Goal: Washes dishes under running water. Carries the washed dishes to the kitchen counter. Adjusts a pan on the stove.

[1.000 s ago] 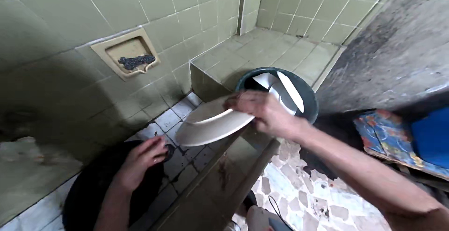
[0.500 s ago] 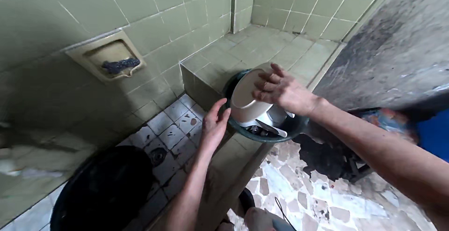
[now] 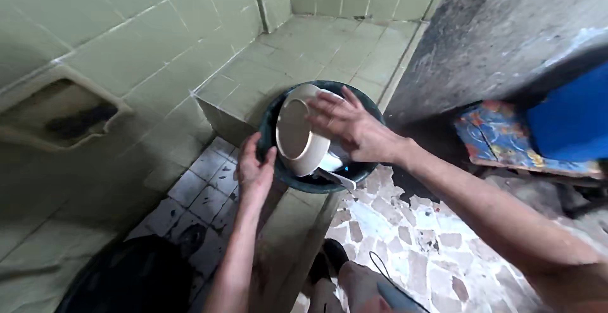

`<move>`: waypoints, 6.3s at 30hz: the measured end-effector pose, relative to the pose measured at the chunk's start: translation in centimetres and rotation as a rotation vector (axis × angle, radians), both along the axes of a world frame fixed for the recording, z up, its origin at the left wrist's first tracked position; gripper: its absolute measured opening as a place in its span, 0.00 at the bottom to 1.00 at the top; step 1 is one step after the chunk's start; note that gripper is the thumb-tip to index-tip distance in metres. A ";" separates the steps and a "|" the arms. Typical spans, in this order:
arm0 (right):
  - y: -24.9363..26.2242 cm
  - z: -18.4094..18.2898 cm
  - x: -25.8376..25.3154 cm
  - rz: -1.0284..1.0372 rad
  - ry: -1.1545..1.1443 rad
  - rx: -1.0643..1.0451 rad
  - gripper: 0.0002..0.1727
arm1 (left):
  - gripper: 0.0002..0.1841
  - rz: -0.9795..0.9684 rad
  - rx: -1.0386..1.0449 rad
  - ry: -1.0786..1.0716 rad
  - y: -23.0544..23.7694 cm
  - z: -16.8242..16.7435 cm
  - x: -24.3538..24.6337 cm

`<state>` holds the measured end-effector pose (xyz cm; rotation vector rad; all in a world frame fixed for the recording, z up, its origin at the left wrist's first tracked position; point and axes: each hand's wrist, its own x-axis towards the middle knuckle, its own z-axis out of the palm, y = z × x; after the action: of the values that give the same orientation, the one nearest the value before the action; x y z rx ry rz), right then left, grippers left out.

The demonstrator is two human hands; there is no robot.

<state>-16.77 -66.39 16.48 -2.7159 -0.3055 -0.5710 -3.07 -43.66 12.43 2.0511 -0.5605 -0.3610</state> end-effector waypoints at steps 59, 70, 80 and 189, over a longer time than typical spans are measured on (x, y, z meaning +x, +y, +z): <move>-20.7 -9.7 -86.7 -2.564 -0.810 0.550 0.21 | 0.40 -1.465 0.112 0.095 -63.9 -1.3 -77.9; -27.2 -11.1 -109.1 -2.779 -0.884 0.521 0.22 | 0.34 -1.670 0.142 0.195 -74.8 -3.6 -104.4; -39.8 -9.5 -126.4 -2.759 -0.920 0.515 0.22 | 0.29 -1.718 0.088 0.239 -88.1 -2.3 -122.0; -71.3 -0.5 -234.8 -2.057 -3.379 -0.626 0.25 | 0.20 -2.848 1.047 0.693 -104.9 3.0 -266.2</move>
<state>-251.58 -137.64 15.98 -1.2239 -0.8408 1.8221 -269.31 -148.52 15.48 0.1829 1.5867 1.8009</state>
